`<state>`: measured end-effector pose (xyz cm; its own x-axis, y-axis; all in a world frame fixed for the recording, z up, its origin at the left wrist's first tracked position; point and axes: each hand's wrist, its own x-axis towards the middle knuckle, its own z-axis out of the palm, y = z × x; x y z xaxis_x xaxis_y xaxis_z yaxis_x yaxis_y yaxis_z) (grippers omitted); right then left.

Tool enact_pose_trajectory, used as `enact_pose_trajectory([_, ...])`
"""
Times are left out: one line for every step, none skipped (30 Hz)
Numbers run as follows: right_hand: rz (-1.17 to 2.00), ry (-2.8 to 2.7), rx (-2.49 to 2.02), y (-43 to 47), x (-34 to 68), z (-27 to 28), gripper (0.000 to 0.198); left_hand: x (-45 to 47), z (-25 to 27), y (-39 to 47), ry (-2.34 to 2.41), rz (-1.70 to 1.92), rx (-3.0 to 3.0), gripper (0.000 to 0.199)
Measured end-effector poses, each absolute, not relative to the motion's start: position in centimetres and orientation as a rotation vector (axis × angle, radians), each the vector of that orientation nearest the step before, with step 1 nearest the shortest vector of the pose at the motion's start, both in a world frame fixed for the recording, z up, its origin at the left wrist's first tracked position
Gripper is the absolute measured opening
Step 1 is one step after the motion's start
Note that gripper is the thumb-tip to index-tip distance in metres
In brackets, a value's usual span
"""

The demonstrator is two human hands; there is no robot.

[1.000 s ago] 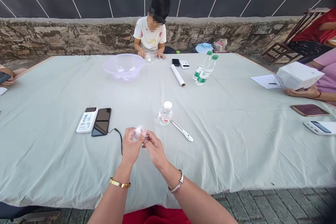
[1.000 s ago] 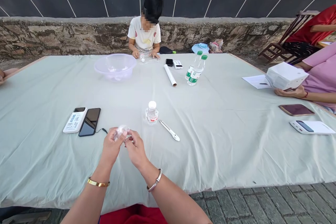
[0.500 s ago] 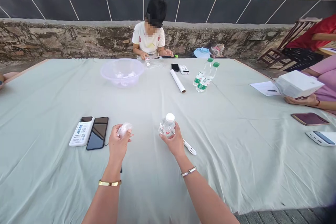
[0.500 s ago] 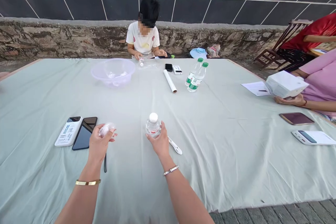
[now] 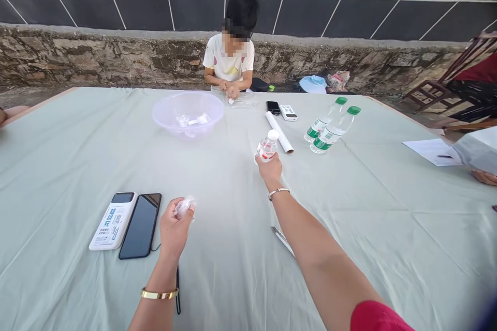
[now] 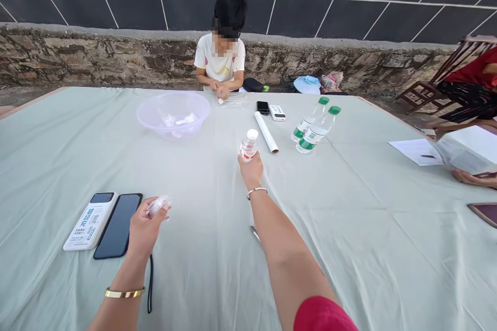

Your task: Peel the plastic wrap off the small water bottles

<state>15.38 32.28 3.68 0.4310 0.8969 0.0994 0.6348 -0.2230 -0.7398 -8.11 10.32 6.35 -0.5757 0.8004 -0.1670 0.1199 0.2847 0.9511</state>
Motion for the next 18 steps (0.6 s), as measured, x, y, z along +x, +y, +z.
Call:
enact_pose_trajectory([0.459,-1.278,-1.948,33.7,15.4,3.6,0.041,-8.3,6.3,10.6,1.911,1.326,0.830,0.041])
enact_pose_trajectory([0.462,-1.268,-1.941,34.9,15.5,3.4,0.042,-8.4,6.3,11.0,1.923,1.326,0.841,0.041])
enact_pose_trajectory([0.471,-1.255,-1.936,35.9,15.5,3.1,0.044,-8.6,6.3,11.4,1.939,1.323,0.856,0.041])
enact_pose_trajectory([0.483,-1.243,-1.933,36.7,15.5,2.8,0.046,-8.8,6.4,11.9,1.963,1.311,0.875,0.040])
enact_pose_trajectory([0.495,-1.235,-1.929,37.2,15.6,2.4,0.048,-9.0,6.6,12.5,1.996,1.295,0.899,0.039])
enact_pose_trajectory([0.506,-1.229,-1.924,37.4,15.6,2.0,0.052,-9.3,6.9,13.3,2.036,1.273,0.927,0.038])
enact_pose_trajectory([0.508,-1.214,-1.918,37.4,15.5,1.5,0.058,-9.6,7.2,14.4,2.078,1.251,0.963,0.036])
enact_pose_trajectory([0.502,-1.187,-1.911,37.1,15.4,1.0,0.065,-10.0,7.6,15.7,2.120,1.231,1.004,0.035])
enact_pose_trajectory([0.487,-1.149,-1.898,36.6,15.3,0.4,0.072,-10.4,8.0,17.2,2.161,1.221,1.051,0.033])
enact_pose_trajectory([0.470,-1.105,-1.880,35.9,15.0,-0.1,0.076,-10.9,8.5,18.9,2.185,1.212,1.117,0.031])
enact_pose_trajectory([0.458,-1.063,-1.859,35.0,14.7,-0.7,0.077,-11.3,9.0,20.9,2.207,1.215,1.180,0.028])
enact_pose_trajectory([0.453,-1.032,-1.837,34.1,14.4,-1.2,0.075,-11.8,9.5,23.0,2.223,1.225,1.231,0.026])
enact_pose_trajectory([0.455,-1.024,-1.812,33.1,13.9,-1.7,0.070,-12.2,10.1,25.2,2.229,1.214,1.261,0.026])
enact_pose_trajectory([0.465,-1.041,-1.786,32.1,13.5,-2.1,0.065,-12.5,10.8,27.4,2.226,1.196,1.279,0.026])
enact_pose_trajectory([0.479,-1.075,-1.758,31.3,13.1,-2.4,0.061,-12.8,11.5,29.5,2.220,1.189,1.276,0.028])
enact_pose_trajectory([0.493,-1.115,-1.732,30.6,12.8,-2.7,0.057,-13.0,12.4,31.6,2.203,1.209,1.219,0.034])
enact_pose_trajectory([0.506,-1.153,-1.708,30.0,12.5,-2.8,0.054,-13.2,13.3,33.4,2.144,1.237,1.121,0.044])
enact_pose_trajectory([0.521,-1.184,-1.692,29.6,12.3,-2.9,0.052,-13.4,14.1,35.0,2.094,1.247,1.071,0.059])
